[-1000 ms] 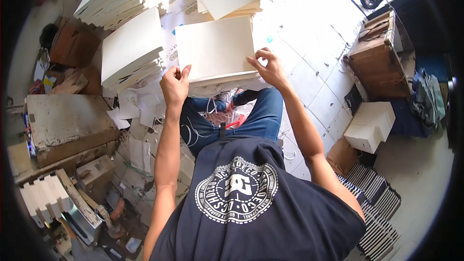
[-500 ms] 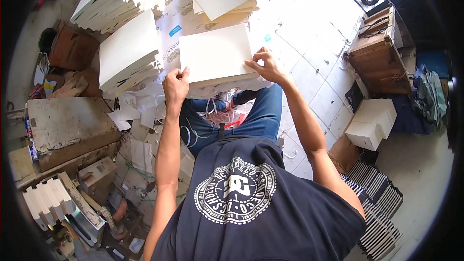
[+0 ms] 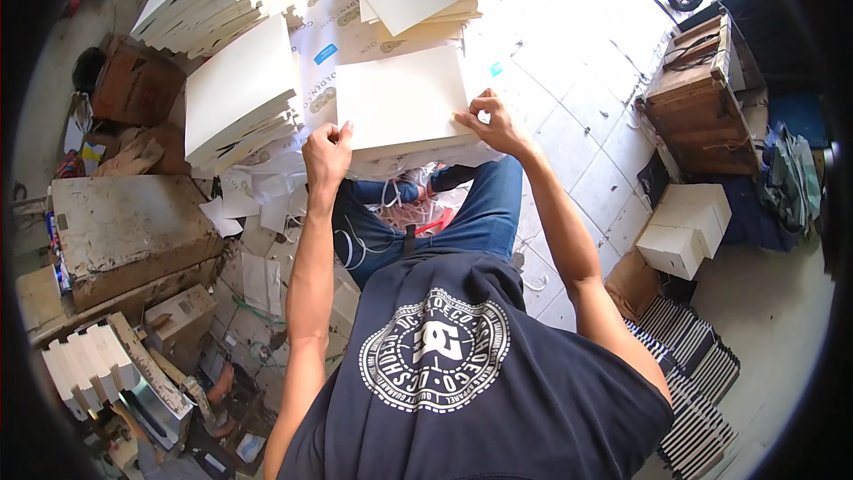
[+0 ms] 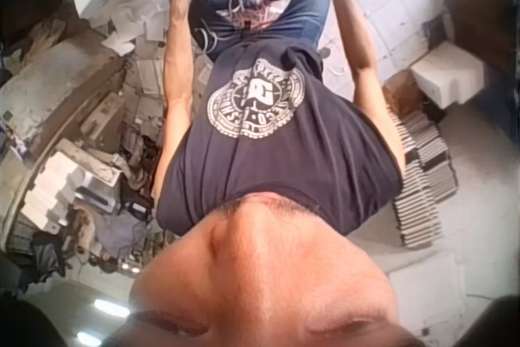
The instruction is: The person aligns and stacks white cardboard folders by hand on the floor, then carries the large stack across the cluttered workshop floor.
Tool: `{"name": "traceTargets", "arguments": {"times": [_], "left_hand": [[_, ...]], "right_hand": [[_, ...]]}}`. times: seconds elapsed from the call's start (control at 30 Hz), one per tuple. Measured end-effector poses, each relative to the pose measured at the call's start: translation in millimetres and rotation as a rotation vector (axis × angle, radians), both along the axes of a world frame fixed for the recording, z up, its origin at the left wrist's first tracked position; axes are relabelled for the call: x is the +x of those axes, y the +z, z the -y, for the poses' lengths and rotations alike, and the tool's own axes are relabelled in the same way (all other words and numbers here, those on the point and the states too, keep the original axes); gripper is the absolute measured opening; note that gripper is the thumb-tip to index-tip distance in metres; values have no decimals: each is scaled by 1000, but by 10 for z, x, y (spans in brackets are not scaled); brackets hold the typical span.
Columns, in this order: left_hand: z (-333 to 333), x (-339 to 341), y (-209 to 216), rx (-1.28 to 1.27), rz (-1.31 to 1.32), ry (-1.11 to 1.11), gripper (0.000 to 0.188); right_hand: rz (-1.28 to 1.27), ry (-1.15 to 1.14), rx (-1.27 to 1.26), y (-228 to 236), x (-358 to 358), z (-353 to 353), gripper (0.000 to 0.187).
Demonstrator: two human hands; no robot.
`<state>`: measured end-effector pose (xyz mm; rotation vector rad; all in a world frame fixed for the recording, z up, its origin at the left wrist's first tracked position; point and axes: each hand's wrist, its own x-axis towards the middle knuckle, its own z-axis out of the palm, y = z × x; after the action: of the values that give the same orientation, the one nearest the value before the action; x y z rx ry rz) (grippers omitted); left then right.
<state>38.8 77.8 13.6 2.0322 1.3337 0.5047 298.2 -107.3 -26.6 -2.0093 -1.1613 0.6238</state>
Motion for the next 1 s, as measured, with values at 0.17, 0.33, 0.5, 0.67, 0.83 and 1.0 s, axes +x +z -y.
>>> {"name": "traceTargets", "arguments": {"times": [0.17,0.33,0.5,0.67,0.83,1.0], "left_hand": [[-9,-25,21,-18,-11,10,38],[-56,-78,141,-39,12,-15,36],[-162,-134,39,-138,75,-42,33],[-164,-135,68,-147,45,-51,32],[-169,-153,39,-123,92,-75,30],[-158,-143,12,-92,74,-68,30]], "right_hand": [[74,-24,-119,217,-87,13,43],[126,-37,-153,252,-111,35,42],[157,-52,-120,261,-128,54,40],[58,-47,-182,253,-99,45,44],[79,-24,-190,270,-90,28,45],[76,-23,-184,290,-96,28,45]]}}
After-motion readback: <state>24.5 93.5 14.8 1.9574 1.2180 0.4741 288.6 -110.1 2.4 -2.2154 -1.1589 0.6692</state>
